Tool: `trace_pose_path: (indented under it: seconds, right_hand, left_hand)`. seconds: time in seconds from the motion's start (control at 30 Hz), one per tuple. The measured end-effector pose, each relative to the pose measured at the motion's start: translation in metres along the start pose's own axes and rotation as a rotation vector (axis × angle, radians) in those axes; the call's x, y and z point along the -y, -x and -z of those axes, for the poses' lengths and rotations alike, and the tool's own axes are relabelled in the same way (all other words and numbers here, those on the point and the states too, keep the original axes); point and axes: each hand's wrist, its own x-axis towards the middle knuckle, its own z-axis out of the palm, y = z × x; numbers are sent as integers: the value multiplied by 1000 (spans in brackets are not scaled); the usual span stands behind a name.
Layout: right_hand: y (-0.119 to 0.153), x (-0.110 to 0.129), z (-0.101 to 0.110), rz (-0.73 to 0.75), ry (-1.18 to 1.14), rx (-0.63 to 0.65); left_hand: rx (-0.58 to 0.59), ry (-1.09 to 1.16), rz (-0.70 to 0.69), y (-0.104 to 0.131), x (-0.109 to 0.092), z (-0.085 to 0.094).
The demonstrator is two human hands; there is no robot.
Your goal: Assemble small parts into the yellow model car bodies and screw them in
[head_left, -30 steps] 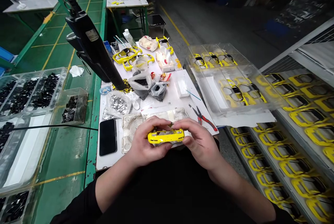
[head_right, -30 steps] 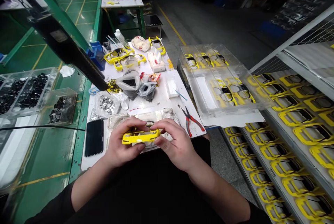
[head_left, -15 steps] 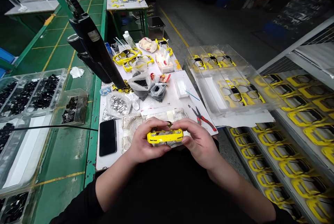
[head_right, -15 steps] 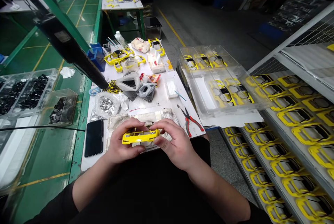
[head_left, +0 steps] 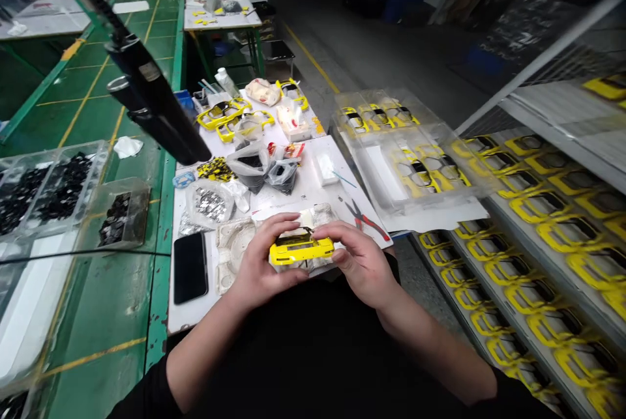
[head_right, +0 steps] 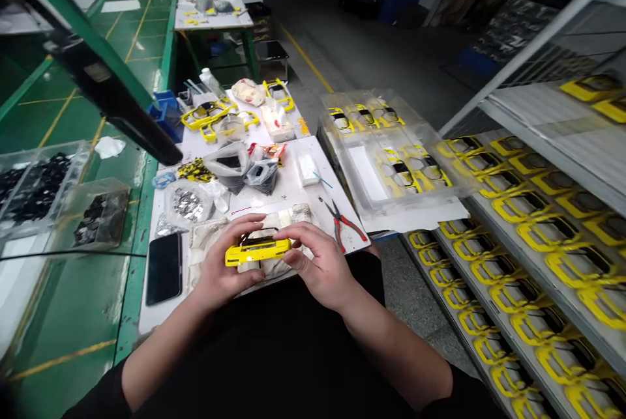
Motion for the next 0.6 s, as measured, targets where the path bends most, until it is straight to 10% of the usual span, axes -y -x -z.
trace_pose_path:
  seconds: [0.17,0.3,0.6]
  right_hand:
    - [22,-8,23,-43,-57,-37]
    - [49,-9,43,-261,-182,-14]
    - [93,14,74,-378,215,165]
  left_hand:
    - [183,-258,298,14,13,3]
    - [225,-358,244,20,25,-5]
    - [339,-716,-580,-29,-10,-46]
